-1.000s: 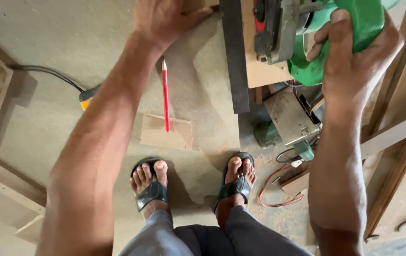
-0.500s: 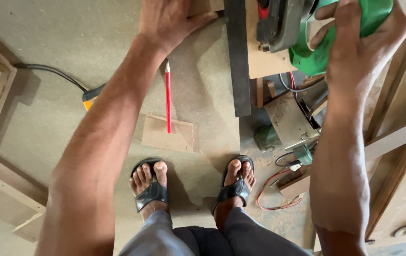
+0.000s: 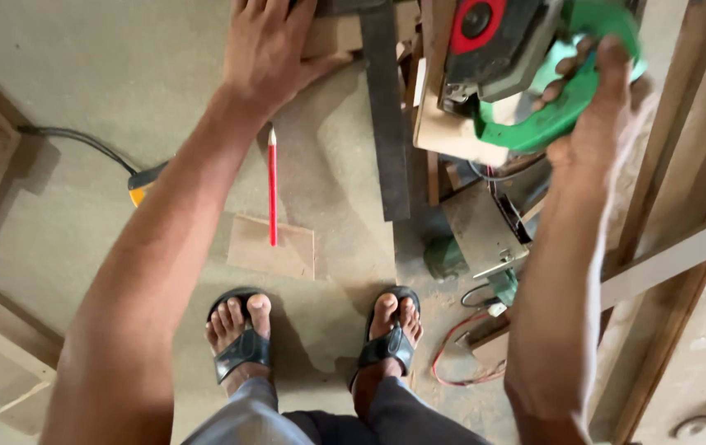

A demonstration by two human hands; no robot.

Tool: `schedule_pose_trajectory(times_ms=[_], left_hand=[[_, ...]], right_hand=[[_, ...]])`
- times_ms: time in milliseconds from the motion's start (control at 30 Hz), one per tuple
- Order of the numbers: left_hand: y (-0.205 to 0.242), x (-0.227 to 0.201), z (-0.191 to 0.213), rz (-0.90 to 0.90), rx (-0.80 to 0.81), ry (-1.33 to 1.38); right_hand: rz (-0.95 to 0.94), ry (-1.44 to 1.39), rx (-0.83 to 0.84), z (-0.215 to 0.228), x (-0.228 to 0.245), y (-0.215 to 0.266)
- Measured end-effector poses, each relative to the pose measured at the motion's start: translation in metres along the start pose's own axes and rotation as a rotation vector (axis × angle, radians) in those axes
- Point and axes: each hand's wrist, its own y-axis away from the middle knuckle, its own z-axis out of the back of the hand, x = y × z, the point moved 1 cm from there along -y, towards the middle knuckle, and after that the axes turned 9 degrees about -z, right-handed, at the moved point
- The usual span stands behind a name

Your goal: The person hammers wood pieces together using nails, marks lines on the wood with a pencil and square ruler, and applies glue to the joints while working on the floor.

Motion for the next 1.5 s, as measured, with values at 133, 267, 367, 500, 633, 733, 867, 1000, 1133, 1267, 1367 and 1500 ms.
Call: schedule_pose_trajectory(times_ms=[133,267,367,500,633,733,867,1000,1133,1267,1367,1500], left_hand=[[-0.006,-0.002,0.009,-0.110,-0.089,-0.100],[-0.005,0.002,0.004,-0.082,-0.033,-0.102],[-0.005,0.003,-0.001,-0.029,0.018,-0.047],[0.008,0.004,0.018,0.064,-0.013,0.120],[0.035,0.000,0.056,0.178,-0.043,0.095],[0.051,-0.010,0.065,0.315,-0.064,0.125],[0.050,-0.039,0.049,0.443,-0.124,0.151],[0.037,-0.062,0.029,0.455,-0.154,0.102],[0.035,-0.061,0.019,0.475,-0.218,0.032],[0.038,-0.047,0.009,0.420,-0.243,-0.048],[0.035,-0.046,0.009,0.426,-0.229,0.176],[0.068,-0.047,0.054,0.401,-0.216,-0.035]], right_hand=[[-0.161,-0.472,-0.062,0.052,-0.064,-0.030],[-0.213,-0.944,-0.069,0.134,-0.115,-0.045],[-0.295,-0.813,-0.025,0.184,-0.134,-0.057],[-0.350,-0.720,-0.259,0.213,-0.146,-0.058],[-0.376,-0.756,-0.179,0.198,-0.142,-0.044],[-0.280,-0.656,-0.266,0.174,-0.125,-0.005],[-0.022,-0.142,-0.427,0.096,-0.102,0.076],[0.171,0.823,-0.033,-0.029,-0.104,0.138],[0.467,1.134,0.104,-0.116,-0.103,0.134],[0.135,1.108,0.140,-0.121,-0.069,0.096],[0.420,1.166,0.328,-0.125,-0.030,0.040],[0.414,1.491,0.482,-0.159,0.038,-0.014]])
